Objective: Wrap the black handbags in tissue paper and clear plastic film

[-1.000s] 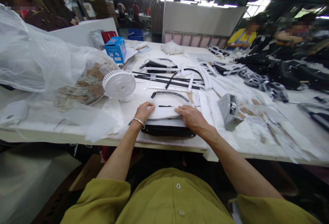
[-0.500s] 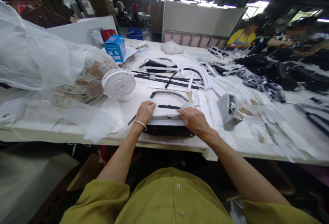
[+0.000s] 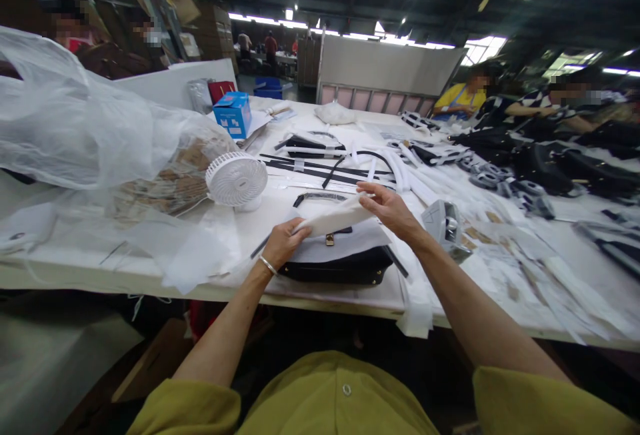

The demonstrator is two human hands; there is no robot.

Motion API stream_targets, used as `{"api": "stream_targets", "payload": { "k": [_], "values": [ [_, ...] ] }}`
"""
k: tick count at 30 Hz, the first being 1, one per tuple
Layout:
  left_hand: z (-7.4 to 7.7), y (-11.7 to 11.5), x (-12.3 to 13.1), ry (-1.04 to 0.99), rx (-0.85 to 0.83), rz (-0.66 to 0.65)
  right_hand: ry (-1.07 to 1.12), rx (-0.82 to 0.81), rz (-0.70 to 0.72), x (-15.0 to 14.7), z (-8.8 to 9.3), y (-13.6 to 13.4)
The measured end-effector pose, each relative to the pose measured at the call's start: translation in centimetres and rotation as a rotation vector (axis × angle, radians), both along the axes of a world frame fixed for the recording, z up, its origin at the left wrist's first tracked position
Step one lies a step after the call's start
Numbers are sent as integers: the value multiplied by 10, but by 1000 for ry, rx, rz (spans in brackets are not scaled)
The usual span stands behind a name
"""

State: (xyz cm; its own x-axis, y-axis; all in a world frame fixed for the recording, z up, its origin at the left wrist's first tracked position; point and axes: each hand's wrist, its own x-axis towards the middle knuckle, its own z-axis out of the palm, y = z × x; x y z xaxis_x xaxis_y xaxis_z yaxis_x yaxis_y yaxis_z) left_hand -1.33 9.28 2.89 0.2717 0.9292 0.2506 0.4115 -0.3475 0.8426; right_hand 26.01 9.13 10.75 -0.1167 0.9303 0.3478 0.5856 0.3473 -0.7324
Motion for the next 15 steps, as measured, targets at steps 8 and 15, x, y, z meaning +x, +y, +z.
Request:
{"api": "stream_targets", "payload": {
  "k": [8,15],
  "values": [
    [5,2,-1,-23,-31,-17,-578,502,107,-24,9,-12],
    [4,-1,-1,-31,-6,-27,-792,331,60,-44,-1,-2]
  ]
}}
